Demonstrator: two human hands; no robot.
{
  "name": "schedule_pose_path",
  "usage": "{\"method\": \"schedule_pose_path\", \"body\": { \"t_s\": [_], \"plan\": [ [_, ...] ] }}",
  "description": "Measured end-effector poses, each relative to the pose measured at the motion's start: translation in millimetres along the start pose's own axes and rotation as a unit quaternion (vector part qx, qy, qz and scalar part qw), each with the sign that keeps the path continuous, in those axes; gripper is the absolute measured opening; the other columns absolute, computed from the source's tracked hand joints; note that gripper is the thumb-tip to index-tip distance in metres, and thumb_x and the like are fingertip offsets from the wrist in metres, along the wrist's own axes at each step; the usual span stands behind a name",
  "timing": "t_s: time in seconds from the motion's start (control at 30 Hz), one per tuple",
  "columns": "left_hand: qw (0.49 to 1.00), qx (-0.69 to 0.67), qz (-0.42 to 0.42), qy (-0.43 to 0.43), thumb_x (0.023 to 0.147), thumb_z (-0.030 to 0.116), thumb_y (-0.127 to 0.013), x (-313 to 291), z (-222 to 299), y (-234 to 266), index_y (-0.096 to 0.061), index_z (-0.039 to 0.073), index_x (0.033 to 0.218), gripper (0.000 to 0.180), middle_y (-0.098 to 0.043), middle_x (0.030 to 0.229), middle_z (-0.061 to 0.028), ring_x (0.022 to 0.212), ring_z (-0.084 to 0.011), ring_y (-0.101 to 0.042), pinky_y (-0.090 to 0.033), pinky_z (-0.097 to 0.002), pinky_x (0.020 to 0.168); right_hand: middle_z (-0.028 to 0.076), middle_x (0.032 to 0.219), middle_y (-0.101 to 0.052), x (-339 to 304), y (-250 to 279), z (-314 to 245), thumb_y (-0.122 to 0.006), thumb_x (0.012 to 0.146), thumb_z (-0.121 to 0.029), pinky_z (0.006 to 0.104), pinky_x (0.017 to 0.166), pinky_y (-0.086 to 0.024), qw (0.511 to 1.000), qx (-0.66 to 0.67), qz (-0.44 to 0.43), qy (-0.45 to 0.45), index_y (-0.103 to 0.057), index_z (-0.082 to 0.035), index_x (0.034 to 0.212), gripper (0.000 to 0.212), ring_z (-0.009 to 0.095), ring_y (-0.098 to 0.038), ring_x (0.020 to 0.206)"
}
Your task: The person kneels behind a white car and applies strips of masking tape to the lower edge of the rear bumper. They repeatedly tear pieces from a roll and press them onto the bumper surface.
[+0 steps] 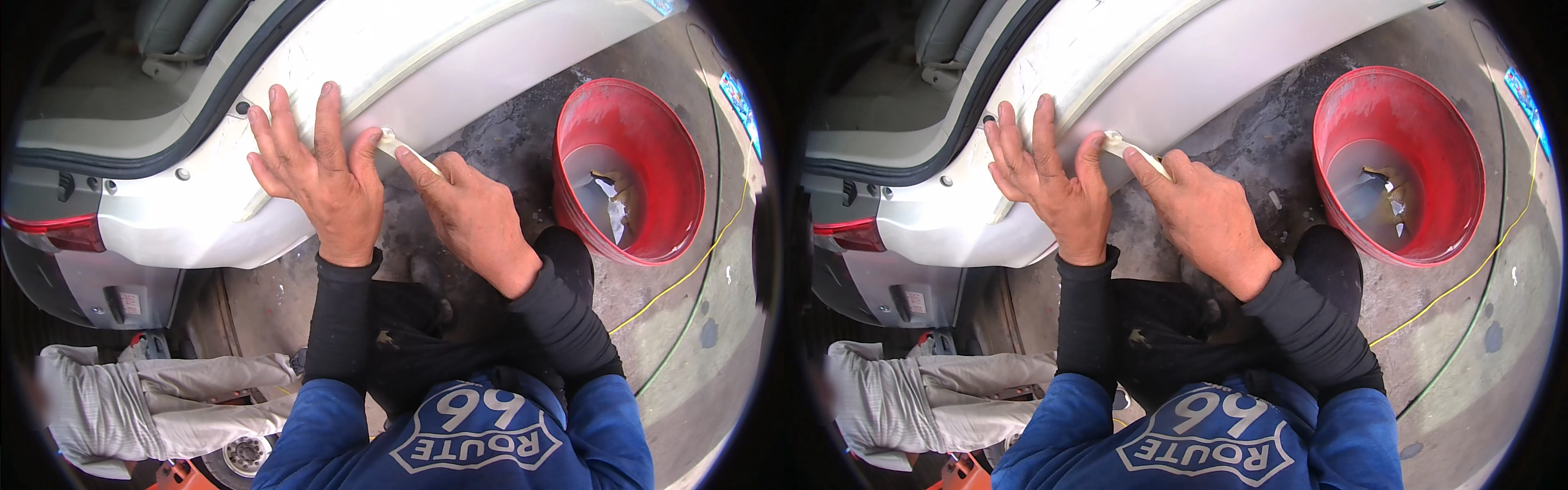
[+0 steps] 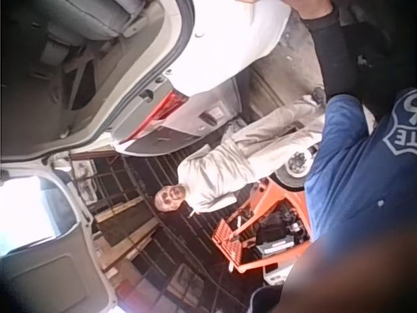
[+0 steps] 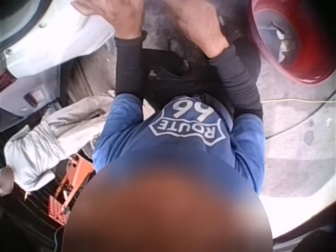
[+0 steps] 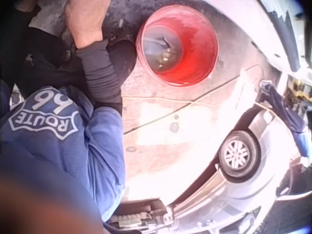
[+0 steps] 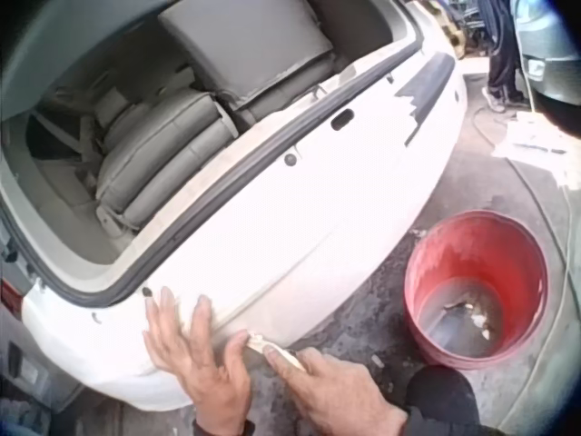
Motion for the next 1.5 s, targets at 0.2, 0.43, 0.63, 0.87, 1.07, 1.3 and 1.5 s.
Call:
{"method": "schedule_pose_path", "body": {
  "t_s": [0.2,0.43,0.63,0.87,1.07,1.3,1.5],
  "plan": [
    [1.0,-0.009,-0.016,-0.007,0.083,0.043,-0.083,-0.4,0.9,-0.7,-0.043,0.024,0.157,0.086,-0.027,0.167,-0.0154,0.156,-0.0436,-0.018,-0.009,-0.0716,0.116,0.006,0.088,-0.055,3.7,-0.7,-1.3,-0.068,0.084,-0.006,0.039,0.064,-0.055,1.0,0.004,0.031,0.004,-0.061,-0.013,0.14,0.057,0.025,-0.063,0.076],
    [1.0,-0.006,-0.02,-0.013,0.084,0.043,-0.081,0.7,1.1,-6.2,-0.038,0.024,0.16,0.089,-0.024,0.168,-0.0202,0.154,-0.0458,-0.019,-0.012,-0.0705,0.113,0.007,0.079,-0.058,0.0,-3.2,9.8,-0.067,0.091,-0.012,0.0417,0.063,-0.055,0.998,0.047,0.048,-0.018,-0.071,-0.011,0.124,0.033,0.029,-0.064,0.072],
    [0.999,0.029,0.0,-0.041,0.083,0.047,-0.08,-10.7,-6.6,-12.9,-0.037,0.019,0.16,0.092,-0.027,0.168,-0.0201,0.155,-0.0412,-0.022,-0.013,-0.0596,0.116,0.018,0.093,-0.074,-87.4,-103.3,-15.1,-0.06,0.092,-0.023,0.0465,0.079,-0.058,0.859,0.142,-0.481,-0.102,-0.08,-0.009,0.097,0.025,0.039,-0.071,0.088],
    [0.997,-0.058,0.044,-0.029,0.078,0.031,-0.088,-10.5,-1.1,6.8,-0.051,0.024,0.149,0.08,-0.04,0.16,-0.015,0.153,-0.0379,-0.028,-0.016,-0.0579,0.118,0.009,0.122,-0.07,-102.2,7.8,72.3,-0.068,0.091,0.004,0.0282,0.093,-0.051,0.876,0.374,-0.124,-0.277,-0.059,-0.001,0.14,0.05,0.014,-0.066,0.107],
    [0.942,-0.333,-0.033,0.037,0.093,0.019,-0.078,-62.0,-12.8,35.1,-0.072,0.01,0.1,0.013,-0.071,0.115,-0.0072,0.105,-0.0242,-0.07,-0.051,-0.0417,0.093,0.013,0.111,-0.071,-82.6,131.6,137.7,-0.067,0.101,-0.013,0.0432,0.101,-0.055,0.85,0.436,0.181,-0.232,-0.068,0.002,0.124,0.027,0.026,-0.068,0.113],
    [0.443,-0.702,0.148,0.538,0.108,0.024,-0.056,-122.0,-86.0,11.1,-0.059,0.007,0.131,0.028,-0.065,0.097,-0.0017,0.079,-0.0114,-0.059,-0.05,-0.0305,0.074,0.005,0.105,-0.07,-109.4,104.1,184.1,-0.065,0.104,-0.018,0.0313,0.091,-0.048,0.932,0.157,0.14,-0.294,-0.072,0.0,0.119,0.024,0.014,-0.061,0.098],
    [0.354,-0.768,0.167,0.506,0.107,0.023,-0.057,-110.3,-85.5,20.9,-0.055,0.014,0.136,0.03,-0.057,0.09,0.0017,0.076,-0.0102,-0.053,-0.046,-0.0302,0.07,0.009,0.103,-0.071,-107.7,100.6,174.6,-0.064,0.104,-0.016,0.0335,0.088,-0.05,0.963,0.047,0.09,-0.248,-0.072,0.001,0.115,0.021,0.017,-0.063,0.095]
  ]
}}
Point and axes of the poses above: each hand's wrist, its own x-axis towards the middle knuckle, its own y-axis out of the back of the hand, z = x × y, the point moved 8 cm from there along x, towards the middle knuckle
